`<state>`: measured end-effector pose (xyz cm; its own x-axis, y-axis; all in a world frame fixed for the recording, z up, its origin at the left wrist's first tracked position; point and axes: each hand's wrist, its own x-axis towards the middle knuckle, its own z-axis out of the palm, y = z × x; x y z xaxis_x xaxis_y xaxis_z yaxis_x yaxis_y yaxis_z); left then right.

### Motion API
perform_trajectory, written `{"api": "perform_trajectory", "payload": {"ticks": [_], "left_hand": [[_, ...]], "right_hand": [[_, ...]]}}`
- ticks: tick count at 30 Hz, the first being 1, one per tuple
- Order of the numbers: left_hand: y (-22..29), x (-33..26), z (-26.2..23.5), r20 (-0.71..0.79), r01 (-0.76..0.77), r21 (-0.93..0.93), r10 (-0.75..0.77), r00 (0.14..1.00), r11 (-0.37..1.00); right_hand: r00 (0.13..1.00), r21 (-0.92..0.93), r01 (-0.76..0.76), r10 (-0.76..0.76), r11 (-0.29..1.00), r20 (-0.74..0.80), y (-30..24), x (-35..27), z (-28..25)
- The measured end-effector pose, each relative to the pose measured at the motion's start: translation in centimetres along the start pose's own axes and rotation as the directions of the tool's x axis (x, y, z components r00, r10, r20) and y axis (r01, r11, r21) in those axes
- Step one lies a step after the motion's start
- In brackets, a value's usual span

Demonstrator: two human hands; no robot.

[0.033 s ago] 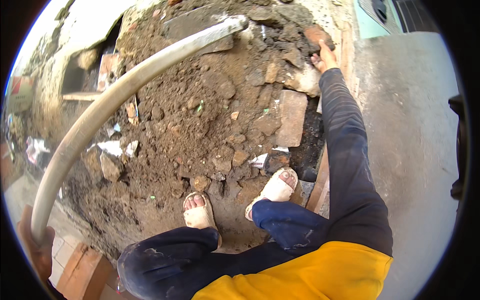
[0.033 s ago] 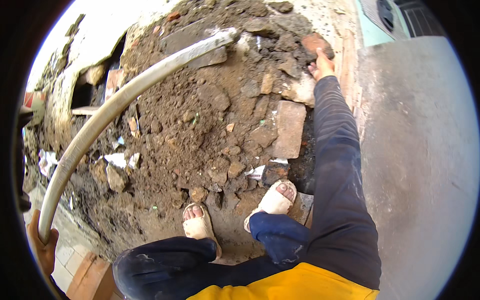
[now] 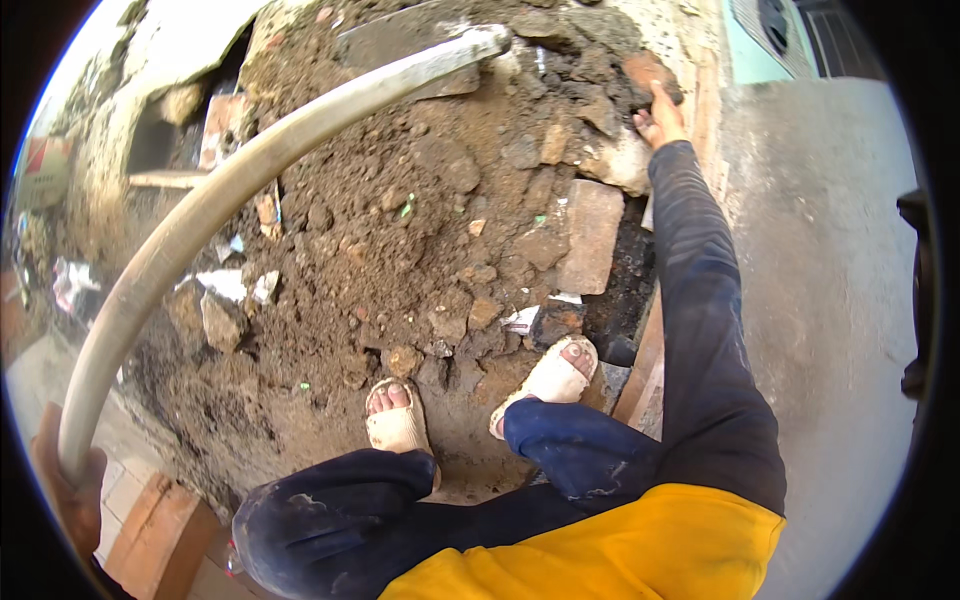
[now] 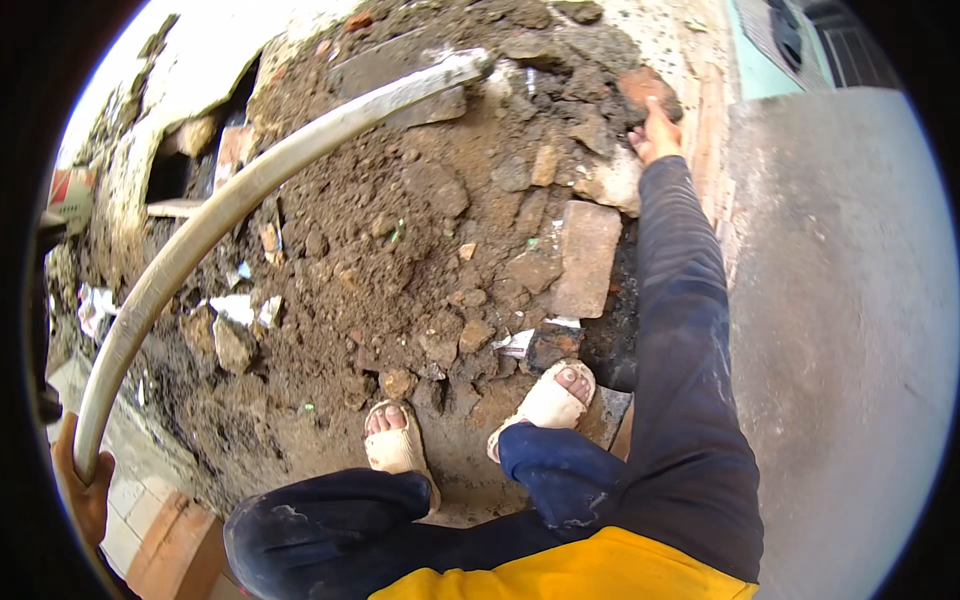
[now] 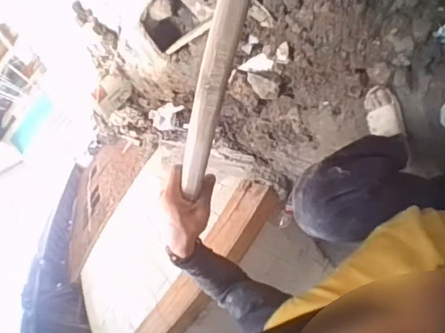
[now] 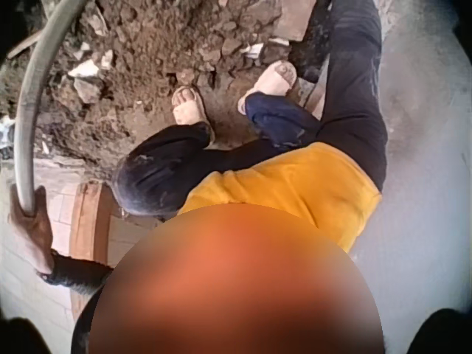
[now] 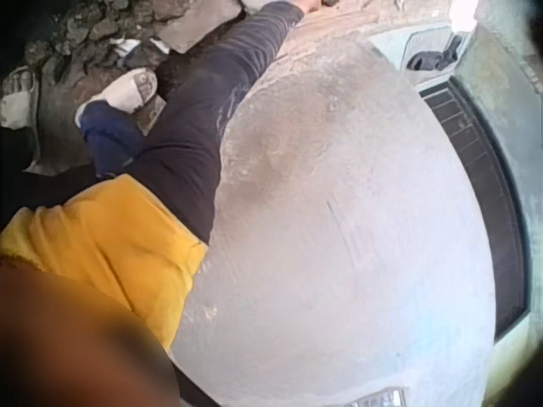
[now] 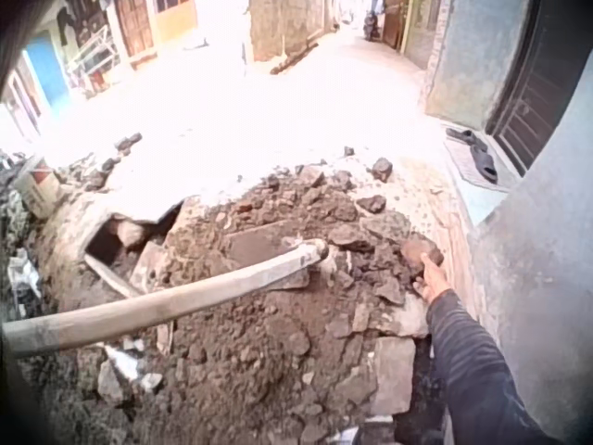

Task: The person uses a pickaxe to break up and move soil and debris in a partially demolished indoor area. They repeatedly strike the ground, lift chunks of dirt and rubble, and shift materials aside to clear the space.

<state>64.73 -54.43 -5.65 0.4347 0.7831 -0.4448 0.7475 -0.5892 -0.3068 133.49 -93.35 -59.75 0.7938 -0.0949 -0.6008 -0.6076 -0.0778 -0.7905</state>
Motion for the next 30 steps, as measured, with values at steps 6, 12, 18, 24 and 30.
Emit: {"api": "perform_trajectory", "payload": {"ticks": [6, 12, 18, 24, 30], "left_hand": [[-0.4, -0.3, -1.0, -0.065, -0.240, 0.016, 0.241, 0.968, 0.971], [3.1, 3.2, -3.4, -0.128, -0.371, 0.063, 0.376, 0.918, 0.926], [8.9, 3.6, -8.6, 0.129, -0.184, 0.037, 0.178, 0.976, 0.982], [7.6, 1.1, -7.9, 0.043, -0.327, 0.052, 0.325, 0.945, 0.943], [6.0, 2.4, -2.7, -0.282, -0.469, 0.042, 0.461, 0.841, 0.882]], "right_hand": [[0.969, -0.110, 0.217, -0.200, 0.970, 0.148, -1.9, 1.4, -1.0], [0.492, -0.583, 0.795, -0.741, 0.168, 0.457, -8.0, -11.2, -2.2], [0.463, -0.370, 0.824, -0.133, 0.429, 0.876, -4.5, -29.5, 2.9], [0.346, -0.475, 0.421, 0.347, 0.773, 0.872, 10.1, -48.3, 18.3], [0.160, -0.300, -0.227, 0.339, 0.927, 0.927, 13.0, -52.6, 22.4]]}}
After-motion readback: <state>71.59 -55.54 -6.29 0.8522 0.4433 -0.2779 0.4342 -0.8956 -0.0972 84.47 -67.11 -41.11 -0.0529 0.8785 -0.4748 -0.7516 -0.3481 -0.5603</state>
